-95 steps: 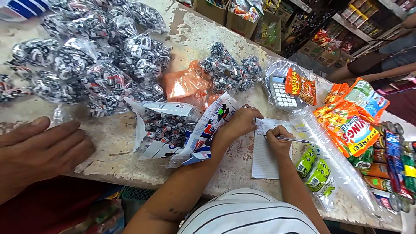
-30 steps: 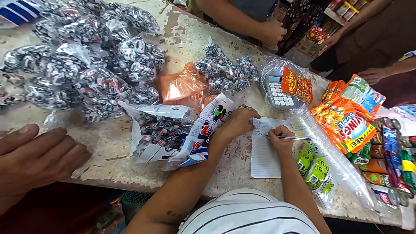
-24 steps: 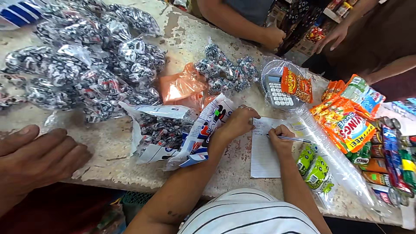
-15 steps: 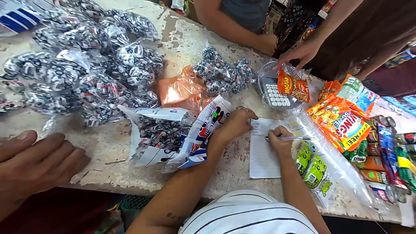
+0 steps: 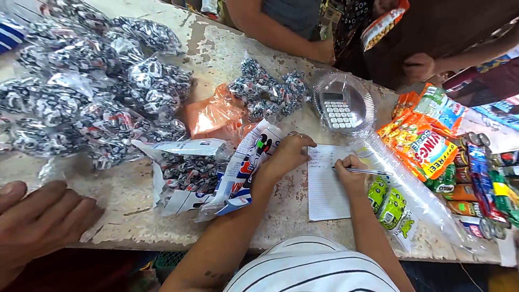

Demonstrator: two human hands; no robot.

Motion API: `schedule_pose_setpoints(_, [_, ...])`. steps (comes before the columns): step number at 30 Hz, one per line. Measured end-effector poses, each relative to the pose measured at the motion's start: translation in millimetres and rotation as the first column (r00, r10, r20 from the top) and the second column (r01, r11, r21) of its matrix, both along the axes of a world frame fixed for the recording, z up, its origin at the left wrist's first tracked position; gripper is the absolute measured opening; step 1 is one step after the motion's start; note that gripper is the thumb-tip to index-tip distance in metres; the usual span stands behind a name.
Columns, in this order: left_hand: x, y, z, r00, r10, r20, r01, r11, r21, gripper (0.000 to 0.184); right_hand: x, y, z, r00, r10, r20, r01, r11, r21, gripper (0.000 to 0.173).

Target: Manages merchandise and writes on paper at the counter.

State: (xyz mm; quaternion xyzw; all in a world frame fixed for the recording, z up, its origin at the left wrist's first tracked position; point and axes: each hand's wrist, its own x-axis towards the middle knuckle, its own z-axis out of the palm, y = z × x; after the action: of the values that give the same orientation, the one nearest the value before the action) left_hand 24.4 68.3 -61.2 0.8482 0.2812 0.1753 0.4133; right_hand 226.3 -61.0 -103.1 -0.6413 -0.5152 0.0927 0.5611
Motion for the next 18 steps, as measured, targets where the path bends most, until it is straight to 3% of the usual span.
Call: schedule_pose_setpoints(18, [-0.8,0.1,1.7,1.0,0.0,0.003,0.0,1.0,-0.009,0.03,-4.3,-0.7,3.4,0.998,-0.055,-0.009,0.055,0.998,-0.026,0.032])
